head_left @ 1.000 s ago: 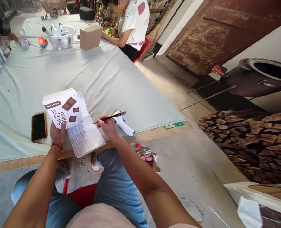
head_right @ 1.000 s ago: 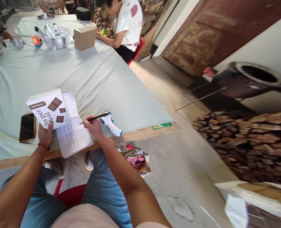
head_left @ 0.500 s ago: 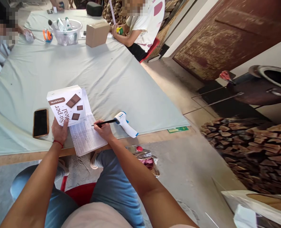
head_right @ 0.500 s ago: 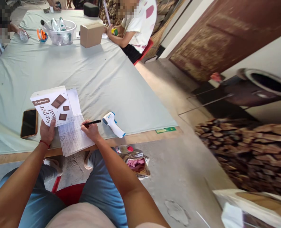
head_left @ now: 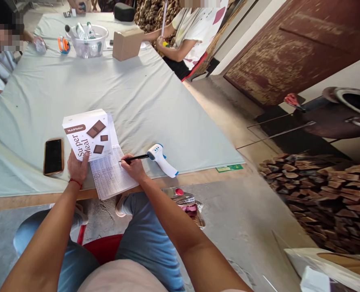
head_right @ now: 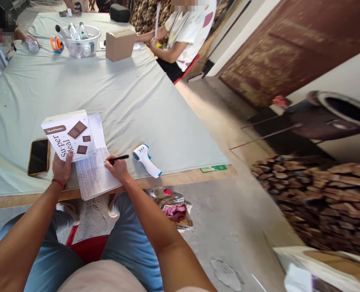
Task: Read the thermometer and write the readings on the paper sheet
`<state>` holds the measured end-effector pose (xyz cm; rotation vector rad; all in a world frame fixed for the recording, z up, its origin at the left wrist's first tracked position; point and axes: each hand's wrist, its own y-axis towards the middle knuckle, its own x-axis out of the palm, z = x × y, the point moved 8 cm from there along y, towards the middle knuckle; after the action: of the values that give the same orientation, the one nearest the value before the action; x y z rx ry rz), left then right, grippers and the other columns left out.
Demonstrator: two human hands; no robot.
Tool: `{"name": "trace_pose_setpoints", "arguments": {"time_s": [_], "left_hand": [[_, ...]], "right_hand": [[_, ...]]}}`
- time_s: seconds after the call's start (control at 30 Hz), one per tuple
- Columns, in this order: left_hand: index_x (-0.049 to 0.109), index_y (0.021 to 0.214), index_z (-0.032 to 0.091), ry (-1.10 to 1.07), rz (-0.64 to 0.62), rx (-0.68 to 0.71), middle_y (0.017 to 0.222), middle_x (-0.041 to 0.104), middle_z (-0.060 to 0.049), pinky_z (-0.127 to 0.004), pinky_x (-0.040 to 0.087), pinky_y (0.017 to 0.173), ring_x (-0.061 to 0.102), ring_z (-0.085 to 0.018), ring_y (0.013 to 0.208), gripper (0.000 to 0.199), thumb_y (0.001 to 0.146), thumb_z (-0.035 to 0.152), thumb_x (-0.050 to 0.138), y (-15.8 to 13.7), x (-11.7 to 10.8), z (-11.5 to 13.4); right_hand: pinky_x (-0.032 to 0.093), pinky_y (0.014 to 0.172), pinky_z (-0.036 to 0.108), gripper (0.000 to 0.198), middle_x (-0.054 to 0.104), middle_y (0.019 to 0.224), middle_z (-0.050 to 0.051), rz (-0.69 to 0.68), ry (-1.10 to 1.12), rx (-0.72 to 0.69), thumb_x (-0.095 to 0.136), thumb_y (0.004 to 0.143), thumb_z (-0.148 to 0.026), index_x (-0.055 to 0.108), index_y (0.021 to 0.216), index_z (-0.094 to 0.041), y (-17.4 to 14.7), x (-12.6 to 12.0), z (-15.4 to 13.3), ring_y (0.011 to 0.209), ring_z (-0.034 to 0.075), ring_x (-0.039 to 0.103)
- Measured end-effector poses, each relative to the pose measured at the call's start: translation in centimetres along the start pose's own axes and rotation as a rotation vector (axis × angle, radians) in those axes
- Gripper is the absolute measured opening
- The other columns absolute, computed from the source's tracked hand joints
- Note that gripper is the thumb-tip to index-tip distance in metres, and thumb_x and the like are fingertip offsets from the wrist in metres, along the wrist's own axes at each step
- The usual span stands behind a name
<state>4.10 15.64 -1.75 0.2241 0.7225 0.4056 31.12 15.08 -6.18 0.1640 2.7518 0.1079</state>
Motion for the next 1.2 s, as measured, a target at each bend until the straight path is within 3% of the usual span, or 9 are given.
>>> {"name": "trace_pose_setpoints", "arguments": {"time_s": [0.83,1.2], "left_hand": [[0.063,0.121,0.017,-0.006,0.005,-0.016,0.119,0.069,-0.016,-0.046,0.047,0.101,0.063,-0.033,0.115,0.048,0.088,0.052,0.060,-0.01,-0.19,0.11],[0.061,0.123,0.012,0.020,-0.019,0.005,0.118,0.068,-0.018,-0.050,0.047,0.099,0.062,-0.036,0.115,0.056,0.090,0.057,0.052,0.01,-0.20,0.52]], "right_hand": [[0.053,0.068,0.030,0.008,0.068,0.066,0.000,0.017,0.017,0.020,0.056,0.069,-0.031,0.062,0.070,-0.024,-0.01,-0.35,-0.02,0.066,0.020,0.065],[0.051,0.068,0.030,0.014,0.065,0.067,0.001,0.020,0.072,0.019,0.054,0.069,-0.035,0.060,0.071,-0.023,-0.16,-0.31,-0.05,0.065,0.019,0.062]]}}
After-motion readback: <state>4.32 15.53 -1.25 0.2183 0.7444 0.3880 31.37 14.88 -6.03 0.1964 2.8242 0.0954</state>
